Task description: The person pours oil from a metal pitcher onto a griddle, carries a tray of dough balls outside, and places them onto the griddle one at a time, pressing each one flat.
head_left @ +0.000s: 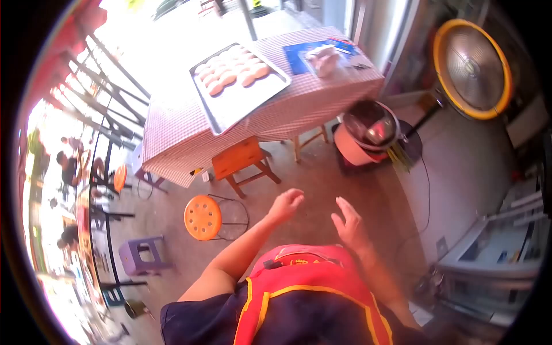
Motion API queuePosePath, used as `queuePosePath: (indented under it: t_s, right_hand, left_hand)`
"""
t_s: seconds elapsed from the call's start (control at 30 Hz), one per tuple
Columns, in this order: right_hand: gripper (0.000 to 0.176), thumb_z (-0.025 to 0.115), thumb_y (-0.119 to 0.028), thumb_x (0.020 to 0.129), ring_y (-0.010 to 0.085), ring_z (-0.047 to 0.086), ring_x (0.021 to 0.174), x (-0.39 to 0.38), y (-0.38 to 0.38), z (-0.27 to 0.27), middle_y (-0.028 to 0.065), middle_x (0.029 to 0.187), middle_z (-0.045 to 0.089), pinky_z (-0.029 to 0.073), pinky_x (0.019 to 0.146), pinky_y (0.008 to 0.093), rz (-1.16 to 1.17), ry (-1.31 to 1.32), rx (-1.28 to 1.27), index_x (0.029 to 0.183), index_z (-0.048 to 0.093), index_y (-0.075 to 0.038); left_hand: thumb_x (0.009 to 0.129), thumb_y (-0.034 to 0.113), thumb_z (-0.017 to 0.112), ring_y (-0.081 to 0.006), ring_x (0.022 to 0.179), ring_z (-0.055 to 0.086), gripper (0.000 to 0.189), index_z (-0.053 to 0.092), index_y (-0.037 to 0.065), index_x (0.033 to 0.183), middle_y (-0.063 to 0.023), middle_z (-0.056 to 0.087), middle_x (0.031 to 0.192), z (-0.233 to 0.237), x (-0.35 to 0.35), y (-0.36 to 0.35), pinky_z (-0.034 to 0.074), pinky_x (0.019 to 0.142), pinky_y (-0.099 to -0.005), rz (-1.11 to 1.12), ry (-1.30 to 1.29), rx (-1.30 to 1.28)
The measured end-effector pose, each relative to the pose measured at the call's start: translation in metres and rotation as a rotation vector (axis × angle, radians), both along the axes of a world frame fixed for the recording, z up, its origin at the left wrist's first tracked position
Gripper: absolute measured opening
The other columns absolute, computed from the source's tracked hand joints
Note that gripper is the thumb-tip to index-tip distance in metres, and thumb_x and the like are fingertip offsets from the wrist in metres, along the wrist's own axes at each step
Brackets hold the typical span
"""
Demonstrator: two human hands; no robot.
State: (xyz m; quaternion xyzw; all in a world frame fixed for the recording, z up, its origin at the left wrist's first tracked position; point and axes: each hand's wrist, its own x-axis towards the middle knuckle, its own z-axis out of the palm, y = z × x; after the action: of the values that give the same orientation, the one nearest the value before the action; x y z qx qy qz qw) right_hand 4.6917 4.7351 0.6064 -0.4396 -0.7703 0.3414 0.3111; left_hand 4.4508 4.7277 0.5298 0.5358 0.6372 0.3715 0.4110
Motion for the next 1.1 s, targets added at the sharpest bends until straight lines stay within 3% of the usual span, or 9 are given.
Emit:
queuePosePath:
  t_s: [0.07,0.17,0.3,0.47,0.5,0.6,0.7,0.83,1.1]
  right_hand:
    - [0.040,0.059,-0.010,0.084,0.0316,0.057,0.107,-0.050,0.057,0.014,0.0237,0.117,0.055,0.046,0.090,0.0349,0.029,0.184,-0.225,0.121,0.049,0.004]
    - [0.039,0.054,-0.010,0.089,0.0196,0.053,0.111,-0.131,0.152,0.012,0.0147,0.119,0.055,0.042,0.095,0.0291,0.111,0.599,-0.532,0.124,0.046,0.006]
    - [0.044,0.053,-0.015,0.090,0.0219,0.052,0.109,-0.253,0.272,0.023,0.0159,0.121,0.050,0.043,0.094,0.0311,0.143,0.808,-0.838,0.126,0.040,0.008]
    - [0.035,0.053,-0.011,0.088,0.0276,0.055,0.101,-0.397,0.409,-0.039,0.0187,0.113,0.052,0.046,0.088,0.0376,-0.109,0.980,-1.165,0.119,0.044,0.004]
    - [0.036,0.053,-0.011,0.088,0.0281,0.054,0.102,-0.416,0.423,-0.049,0.0186,0.114,0.052,0.046,0.088,0.0376,-0.156,0.969,-1.220,0.119,0.043,0.004]
    - [0.040,0.051,-0.012,0.088,0.0290,0.052,0.107,-0.459,0.456,-0.069,0.0178,0.118,0.051,0.043,0.092,0.0395,-0.236,0.875,-1.292,0.124,0.041,0.003]
    - [0.040,0.050,-0.012,0.089,0.0275,0.051,0.108,-0.488,0.471,-0.078,0.0176,0.120,0.050,0.040,0.095,0.0409,-0.396,0.884,-1.304,0.125,0.041,0.002]
    - [0.034,0.051,-0.010,0.088,0.0245,0.050,0.106,-0.506,0.479,-0.084,0.0145,0.117,0.051,0.037,0.096,0.0412,-0.368,0.925,-1.339,0.120,0.047,-0.001]
    - [0.026,0.051,-0.012,0.088,0.0223,0.050,0.102,-0.509,0.485,-0.061,0.0108,0.108,0.052,0.038,0.094,0.0377,-0.511,1.068,-1.514,0.110,0.051,0.001]
  left_hand:
    - [0.090,0.019,0.055,-0.0152,0.082,0.060,0.024,0.059,0.000,0.103,-0.0078,0.064,0.086,0.006,-0.051,0.031,0.048,0.075,-0.0288,0.167,-0.154,0.067]
    - [0.091,0.017,0.053,-0.0124,0.081,0.059,0.024,0.056,0.000,0.107,-0.0055,0.062,0.093,0.038,-0.114,0.068,0.048,0.072,-0.0260,0.408,-0.465,0.071]
    - [0.091,0.016,0.051,-0.0157,0.085,0.061,0.025,0.053,0.000,0.111,-0.0084,0.061,0.099,0.043,-0.206,0.143,0.050,0.073,-0.0267,0.653,-0.680,0.025]
    - [0.090,0.014,0.052,-0.0200,0.096,0.057,0.031,0.047,-0.001,0.117,-0.0109,0.056,0.103,0.023,-0.312,0.288,0.049,0.081,-0.0313,0.793,-0.858,0.015]
    - [0.090,0.014,0.052,-0.0193,0.094,0.057,0.031,0.046,0.000,0.117,-0.0101,0.056,0.102,0.016,-0.330,0.315,0.049,0.079,-0.0310,0.794,-0.944,0.014]
    - [0.089,0.016,0.053,-0.0172,0.086,0.057,0.029,0.050,0.001,0.114,-0.0070,0.057,0.095,0.000,-0.371,0.399,0.047,0.073,-0.0291,0.898,-0.657,-0.072]
    - [0.089,0.018,0.054,-0.0158,0.079,0.056,0.024,0.055,0.003,0.108,-0.0050,0.058,0.090,-0.010,-0.399,0.448,0.045,0.068,-0.0277,0.831,-0.646,-0.151]
    - [0.086,0.027,0.059,-0.0174,0.079,0.054,0.035,0.057,-0.001,0.107,-0.0071,0.059,0.092,-0.002,-0.406,0.475,0.044,0.064,-0.0291,0.776,-0.466,-0.331]
    - [0.079,0.034,0.067,-0.0207,0.087,0.057,0.048,0.057,-0.002,0.110,-0.0120,0.058,0.102,0.048,-0.401,0.492,0.046,0.070,-0.0309,0.722,-0.559,-0.608]
